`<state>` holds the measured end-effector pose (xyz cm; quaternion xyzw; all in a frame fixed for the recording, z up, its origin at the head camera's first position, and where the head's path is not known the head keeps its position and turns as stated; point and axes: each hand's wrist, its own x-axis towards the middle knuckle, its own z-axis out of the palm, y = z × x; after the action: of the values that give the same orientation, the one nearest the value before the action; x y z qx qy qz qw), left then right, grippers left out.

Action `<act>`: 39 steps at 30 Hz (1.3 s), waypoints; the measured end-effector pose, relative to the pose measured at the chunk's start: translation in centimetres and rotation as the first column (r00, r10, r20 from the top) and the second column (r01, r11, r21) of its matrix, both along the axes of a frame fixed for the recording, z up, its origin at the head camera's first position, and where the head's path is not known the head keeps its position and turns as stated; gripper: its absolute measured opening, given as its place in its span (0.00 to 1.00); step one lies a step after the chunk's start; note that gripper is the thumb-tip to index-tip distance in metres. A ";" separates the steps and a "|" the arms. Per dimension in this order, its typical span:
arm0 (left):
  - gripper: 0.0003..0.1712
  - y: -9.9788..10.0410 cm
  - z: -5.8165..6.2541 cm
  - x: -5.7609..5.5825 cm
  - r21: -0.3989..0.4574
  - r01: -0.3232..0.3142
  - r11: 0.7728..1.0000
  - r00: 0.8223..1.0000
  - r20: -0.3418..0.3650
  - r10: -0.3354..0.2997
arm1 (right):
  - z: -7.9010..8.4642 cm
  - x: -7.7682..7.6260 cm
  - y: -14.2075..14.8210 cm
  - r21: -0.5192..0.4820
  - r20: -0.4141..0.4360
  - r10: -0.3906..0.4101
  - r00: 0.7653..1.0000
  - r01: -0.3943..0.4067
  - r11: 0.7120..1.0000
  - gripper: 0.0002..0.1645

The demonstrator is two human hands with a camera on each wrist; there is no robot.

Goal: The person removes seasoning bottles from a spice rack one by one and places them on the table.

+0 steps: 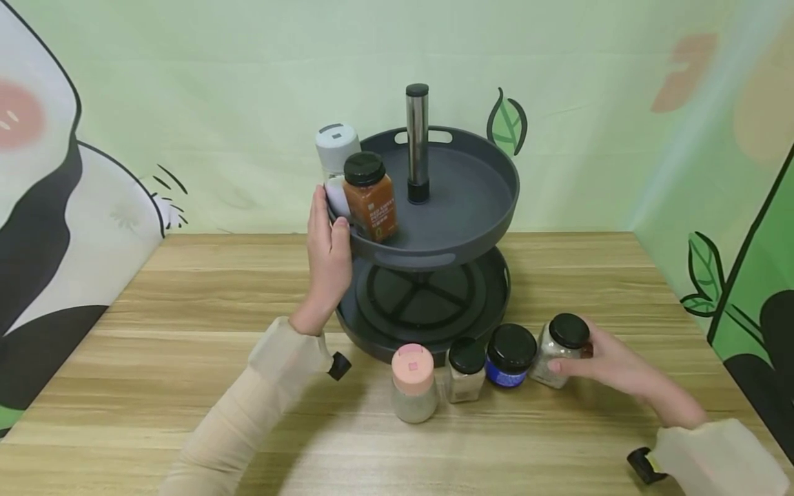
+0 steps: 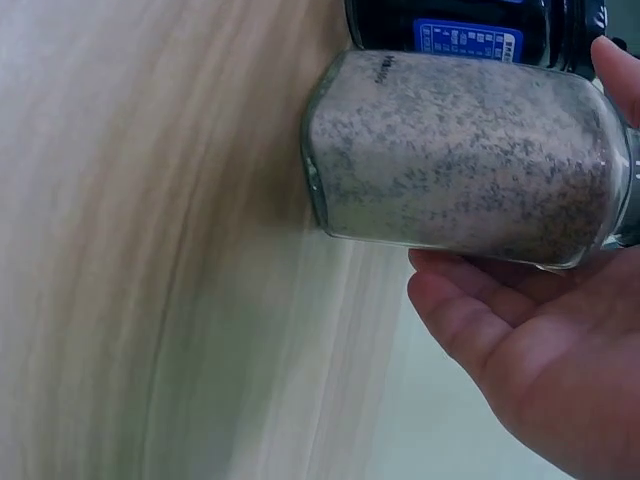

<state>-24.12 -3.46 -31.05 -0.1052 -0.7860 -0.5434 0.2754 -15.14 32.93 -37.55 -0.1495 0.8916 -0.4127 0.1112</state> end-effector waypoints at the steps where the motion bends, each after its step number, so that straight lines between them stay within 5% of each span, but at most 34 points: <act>1: 0.36 0.0 0.0 0.0 -0.001 -0.001 1.000 1.000 0.001 0.001 | 0.1 0.0 0.1 0.002 0.003 0.001 1.000 -0.001 1.000 0.34; 18: 0.37 0.0 -0.1 0.0 0.003 -0.002 1.000 1.000 -0.001 0.002 | 0.9 -0.4 0.6 -0.003 0.024 -0.020 0.999 0.021 1.000 0.36; 39: 0.37 0.2 0.0 0.1 0.015 -0.004 1.000 1.000 0.019 0.004 | 2.4 -0.7 0.4 -0.043 -0.143 -0.084 0.986 0.079 0.996 0.26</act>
<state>-24.04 -3.21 -31.02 -0.0963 -0.7847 -0.5496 0.2699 -15.85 33.33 -35.15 -0.1444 0.8950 -0.4212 0.0263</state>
